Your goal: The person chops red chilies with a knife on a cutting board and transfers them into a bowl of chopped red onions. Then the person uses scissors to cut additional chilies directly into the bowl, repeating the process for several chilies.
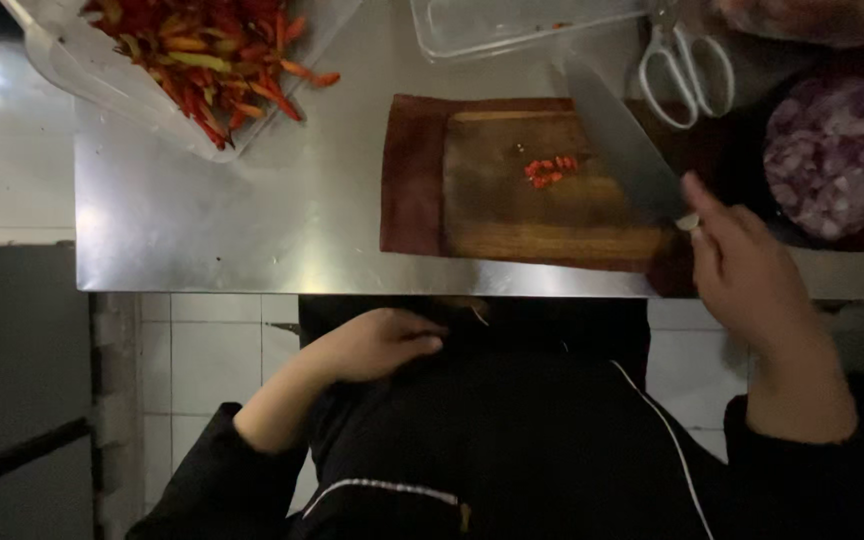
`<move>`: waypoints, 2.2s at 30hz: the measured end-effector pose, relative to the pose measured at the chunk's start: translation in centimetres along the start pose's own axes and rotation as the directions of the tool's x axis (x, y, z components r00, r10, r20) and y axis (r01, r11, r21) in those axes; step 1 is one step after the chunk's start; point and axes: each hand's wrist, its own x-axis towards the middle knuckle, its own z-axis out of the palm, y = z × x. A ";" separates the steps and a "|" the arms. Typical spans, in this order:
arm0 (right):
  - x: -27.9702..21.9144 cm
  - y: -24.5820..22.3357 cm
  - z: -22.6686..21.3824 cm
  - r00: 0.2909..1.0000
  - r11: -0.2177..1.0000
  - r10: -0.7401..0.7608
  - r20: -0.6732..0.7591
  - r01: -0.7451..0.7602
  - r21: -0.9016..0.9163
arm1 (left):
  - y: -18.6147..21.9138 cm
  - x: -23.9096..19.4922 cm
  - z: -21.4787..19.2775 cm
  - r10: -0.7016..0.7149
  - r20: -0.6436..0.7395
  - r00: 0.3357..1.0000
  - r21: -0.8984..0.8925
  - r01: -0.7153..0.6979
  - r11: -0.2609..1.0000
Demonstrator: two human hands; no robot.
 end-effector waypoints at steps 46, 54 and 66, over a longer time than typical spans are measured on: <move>-1.0 -4.3 2.9 0.962 0.963 0.190 0.194 -0.221 0.152 | 13.5 9.8 -4.4 0.580 -0.625 0.522 0.316 -0.510 0.800; -0.9 -4.3 2.9 0.963 0.963 0.186 0.195 -0.217 0.156 | 13.2 10.9 -4.4 0.476 -0.636 0.608 0.207 -0.460 0.864; -0.9 -3.8 3.1 0.955 0.945 0.190 0.227 -0.240 0.221 | 13.1 10.8 -4.2 0.607 -0.711 0.356 0.372 -0.542 0.753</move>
